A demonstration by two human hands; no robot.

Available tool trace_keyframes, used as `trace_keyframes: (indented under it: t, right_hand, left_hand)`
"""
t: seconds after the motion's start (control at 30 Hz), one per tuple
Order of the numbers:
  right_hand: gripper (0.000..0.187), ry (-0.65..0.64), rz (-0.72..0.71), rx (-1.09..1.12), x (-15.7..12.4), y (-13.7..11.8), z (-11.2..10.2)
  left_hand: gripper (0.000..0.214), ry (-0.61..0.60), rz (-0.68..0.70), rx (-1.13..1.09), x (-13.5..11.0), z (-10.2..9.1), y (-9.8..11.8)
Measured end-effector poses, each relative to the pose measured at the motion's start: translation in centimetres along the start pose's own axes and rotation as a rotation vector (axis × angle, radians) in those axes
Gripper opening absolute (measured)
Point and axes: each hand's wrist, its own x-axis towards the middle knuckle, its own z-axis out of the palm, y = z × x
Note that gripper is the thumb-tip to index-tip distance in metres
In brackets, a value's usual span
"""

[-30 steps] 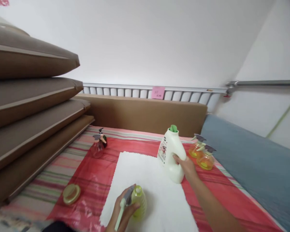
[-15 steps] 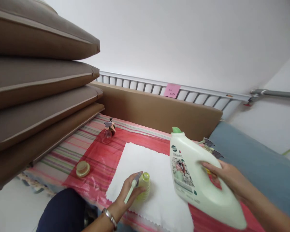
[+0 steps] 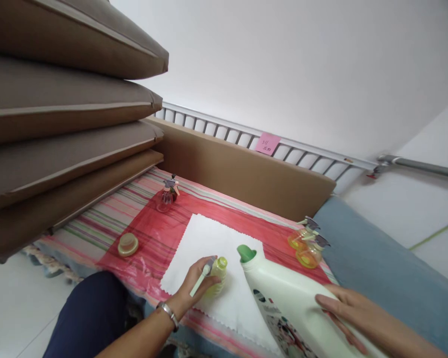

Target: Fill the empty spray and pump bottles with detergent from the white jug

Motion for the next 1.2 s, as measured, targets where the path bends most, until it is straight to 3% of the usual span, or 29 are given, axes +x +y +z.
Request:
trace_keyframes:
  t: [0.1,0.3,0.53,0.9,1.2]
  right_hand:
    - [0.039,-0.226,-0.042,-0.029,0.3,0.1,-0.1]
    - [0.036,-0.213,-0.062,-0.082,1.0,0.2,0.5]
    - [0.035,-0.236,-0.064,-0.182,1.1,-0.7,1.0]
    - [0.042,-0.302,-0.116,-0.388,1.9,-2.6,0.1]
    - [0.039,-0.346,-0.089,-0.401,2.0,-4.1,-0.3]
  left_hand:
    - [0.042,0.024,0.012,0.000,-0.1,0.1,0.0]
    - [0.044,0.010,0.010,0.018,0.2,0.2,-0.9]
    - [0.044,0.010,-0.016,-0.009,0.1,0.4,-0.1]
    - [0.047,-0.010,0.003,0.064,0.5,0.3,-1.3]
    - [0.047,-0.010,0.001,0.038,0.7,0.3,-1.5]
